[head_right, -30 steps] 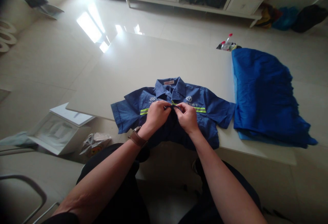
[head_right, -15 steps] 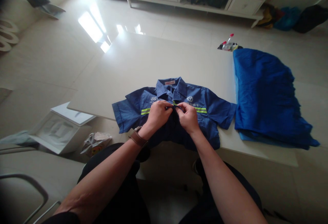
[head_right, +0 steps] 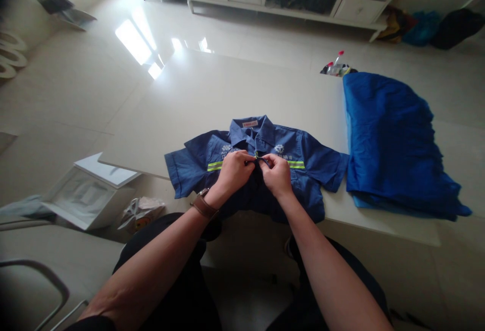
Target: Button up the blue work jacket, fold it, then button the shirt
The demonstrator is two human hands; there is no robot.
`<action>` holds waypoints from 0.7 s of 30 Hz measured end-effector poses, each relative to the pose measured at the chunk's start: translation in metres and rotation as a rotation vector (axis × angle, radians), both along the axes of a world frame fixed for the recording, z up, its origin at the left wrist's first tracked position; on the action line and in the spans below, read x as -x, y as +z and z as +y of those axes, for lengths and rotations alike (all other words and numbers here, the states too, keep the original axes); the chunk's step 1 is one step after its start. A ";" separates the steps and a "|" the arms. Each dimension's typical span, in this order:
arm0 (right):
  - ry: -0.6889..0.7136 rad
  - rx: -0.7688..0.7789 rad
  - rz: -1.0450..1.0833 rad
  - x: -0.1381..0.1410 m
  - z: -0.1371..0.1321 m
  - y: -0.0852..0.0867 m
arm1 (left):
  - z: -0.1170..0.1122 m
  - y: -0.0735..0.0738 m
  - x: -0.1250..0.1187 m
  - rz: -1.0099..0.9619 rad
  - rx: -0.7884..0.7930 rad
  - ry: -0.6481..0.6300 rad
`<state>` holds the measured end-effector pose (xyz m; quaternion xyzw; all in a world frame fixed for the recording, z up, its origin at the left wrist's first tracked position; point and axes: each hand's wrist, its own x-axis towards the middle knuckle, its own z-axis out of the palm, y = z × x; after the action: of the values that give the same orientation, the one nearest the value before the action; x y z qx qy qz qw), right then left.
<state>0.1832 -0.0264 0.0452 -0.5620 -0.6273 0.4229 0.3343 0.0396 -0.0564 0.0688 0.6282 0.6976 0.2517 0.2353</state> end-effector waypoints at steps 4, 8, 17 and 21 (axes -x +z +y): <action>0.001 -0.033 -0.052 -0.001 -0.002 0.000 | 0.000 0.001 -0.001 0.004 0.014 -0.004; -0.056 -0.115 -0.165 -0.003 0.002 -0.003 | -0.005 0.005 -0.006 -0.053 0.002 -0.066; -0.067 -0.141 -0.195 -0.018 0.011 0.000 | -0.003 0.010 0.019 -0.081 0.170 -0.052; 0.285 0.089 -0.142 -0.026 0.014 -0.007 | -0.009 -0.008 0.031 0.143 0.281 -0.130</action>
<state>0.2095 -0.0127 0.0379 -0.5101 -0.7033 0.4526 0.2007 0.0088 -0.0653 0.0612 0.6493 0.6987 0.0908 0.2864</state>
